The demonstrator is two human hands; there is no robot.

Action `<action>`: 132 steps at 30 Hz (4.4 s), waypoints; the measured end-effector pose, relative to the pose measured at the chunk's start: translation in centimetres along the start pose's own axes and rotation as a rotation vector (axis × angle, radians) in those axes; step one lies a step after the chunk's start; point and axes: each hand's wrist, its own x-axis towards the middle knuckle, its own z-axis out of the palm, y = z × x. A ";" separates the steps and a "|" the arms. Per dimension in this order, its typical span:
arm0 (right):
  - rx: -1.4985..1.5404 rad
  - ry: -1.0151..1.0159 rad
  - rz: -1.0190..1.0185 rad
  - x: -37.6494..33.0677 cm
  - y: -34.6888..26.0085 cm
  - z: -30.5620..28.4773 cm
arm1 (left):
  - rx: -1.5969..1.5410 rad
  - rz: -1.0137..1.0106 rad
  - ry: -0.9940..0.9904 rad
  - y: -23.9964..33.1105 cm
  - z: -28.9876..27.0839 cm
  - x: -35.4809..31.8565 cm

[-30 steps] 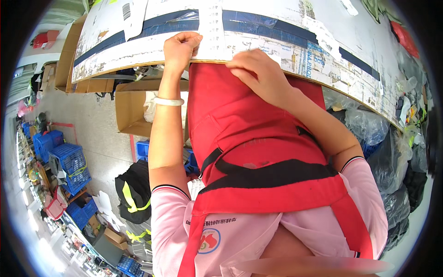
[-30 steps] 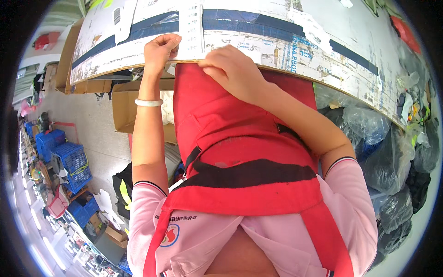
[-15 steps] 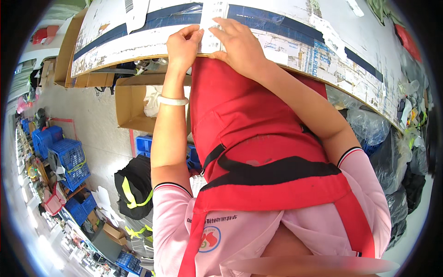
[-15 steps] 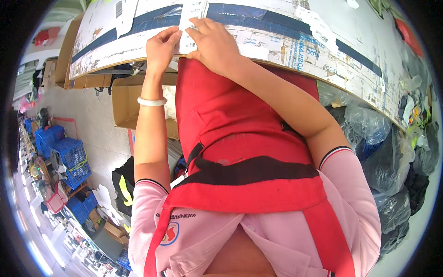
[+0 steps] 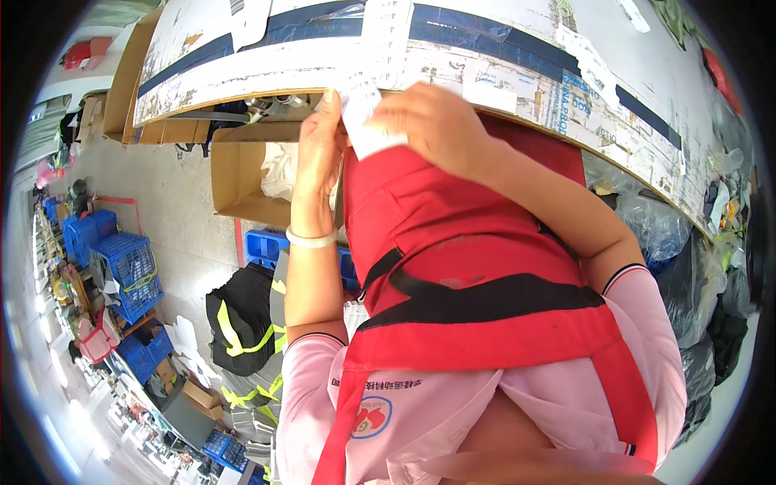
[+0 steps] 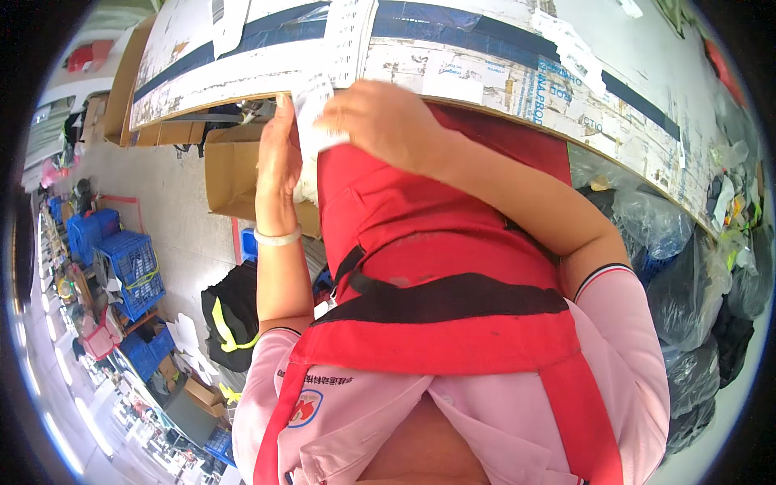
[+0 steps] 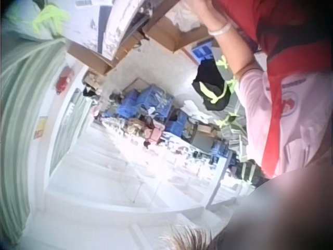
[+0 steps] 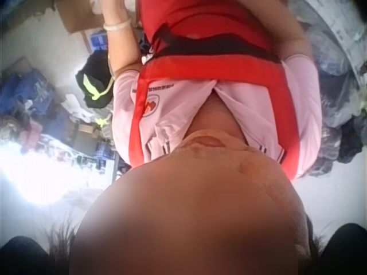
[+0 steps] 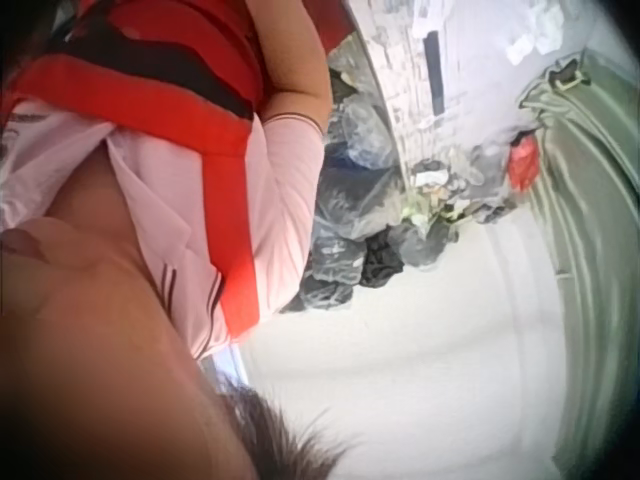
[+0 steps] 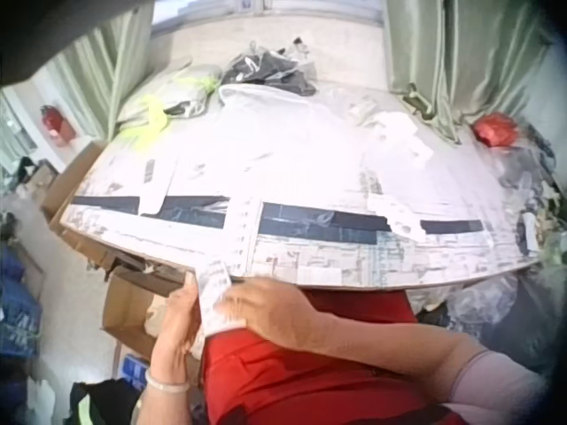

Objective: The recorder is inspecting and separating small adhesive labels at a workbench in a manufacturing or distribution environment.

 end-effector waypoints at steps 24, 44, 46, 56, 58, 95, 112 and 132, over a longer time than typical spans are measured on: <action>0.884 -0.145 0.763 -4.4 -0.9 -6.9 | 0.142 -0.045 -0.319 -3.1 4.7 -4.6; 1.032 0.020 1.011 -5.9 -1.4 -6.3 | 0.029 -0.039 -0.312 -4.2 4.8 -4.2; 1.018 0.025 1.008 -6.1 -1.2 -6.0 | 0.126 -0.032 -0.311 -4.1 5.5 -4.0; 0.698 0.173 0.904 -6.4 0.4 -6.2 | 0.150 0.040 -0.470 -5.0 5.0 -3.1; 0.644 0.176 0.932 -6.4 2.1 -6.8 | 0.075 -0.073 -0.409 -5.2 4.9 -3.1; 0.584 -0.054 1.093 -5.1 5.7 -8.9 | -0.033 -0.236 -0.223 -6.2 4.5 -3.5; 0.522 0.046 0.956 -7.5 6.3 -9.8 | 0.006 -0.213 -0.199 -6.2 4.5 -3.5; -0.037 0.190 0.807 -11.6 8.4 -13.2 | 0.002 -0.115 -0.284 -4.5 6.0 -3.7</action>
